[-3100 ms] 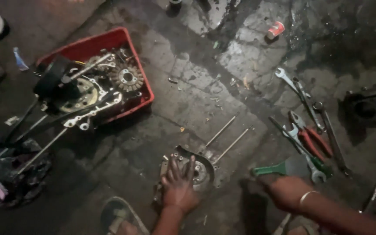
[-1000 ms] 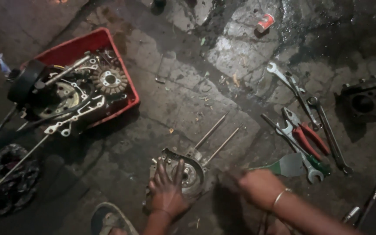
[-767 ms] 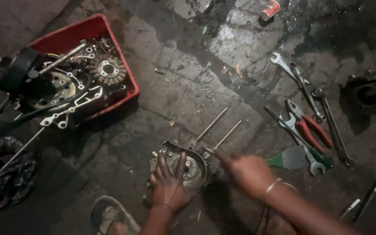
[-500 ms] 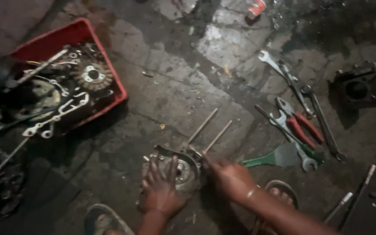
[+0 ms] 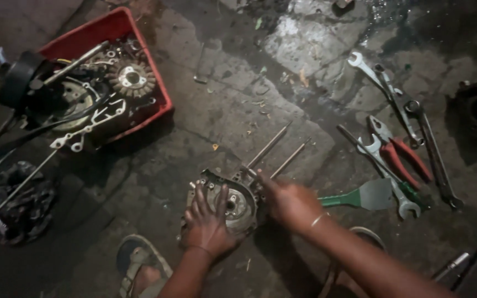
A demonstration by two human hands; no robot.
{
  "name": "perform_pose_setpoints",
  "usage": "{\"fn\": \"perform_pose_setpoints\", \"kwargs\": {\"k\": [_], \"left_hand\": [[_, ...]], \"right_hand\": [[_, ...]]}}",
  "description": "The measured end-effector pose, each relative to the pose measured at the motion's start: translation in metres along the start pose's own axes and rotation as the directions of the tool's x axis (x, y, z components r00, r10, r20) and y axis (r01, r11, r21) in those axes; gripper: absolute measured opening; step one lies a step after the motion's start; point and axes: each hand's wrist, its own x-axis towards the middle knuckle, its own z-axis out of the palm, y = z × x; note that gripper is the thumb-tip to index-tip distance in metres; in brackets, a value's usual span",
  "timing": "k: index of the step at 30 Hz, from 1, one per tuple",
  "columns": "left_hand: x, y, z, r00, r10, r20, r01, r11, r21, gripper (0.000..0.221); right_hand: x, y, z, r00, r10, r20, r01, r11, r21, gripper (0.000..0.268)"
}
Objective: Cleaning and repairing parts of a motorcycle engine on a workshop floor.
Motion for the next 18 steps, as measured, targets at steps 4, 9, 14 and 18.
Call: {"fn": "perform_pose_setpoints", "kwargs": {"k": [4,9,14,18], "left_hand": [[0.003,-0.005,0.008,0.999,0.001,-0.046,-0.003,0.999,-0.046,0.13],[0.014,-0.019,0.043,0.982,0.098,-0.164,-0.093,0.995,0.036,0.122],[0.004,-0.013,0.018,0.994,0.08,-0.073,-0.085,0.994,-0.074,0.126],[0.004,-0.01,0.014,0.997,0.06,-0.048,-0.066,0.989,-0.133,0.125]], "right_hand": [[-0.019,0.039,0.028,0.993,-0.111,-0.045,0.113,0.992,0.05,0.071],[-0.041,0.031,-0.022,0.955,0.096,0.28,-0.035,0.976,-0.214,0.076],[-0.03,-0.006,-0.041,0.995,-0.017,0.096,0.035,0.983,-0.181,0.063],[-0.001,-0.038,-0.032,0.973,-0.216,0.083,0.23,0.941,-0.248,0.078]]}}
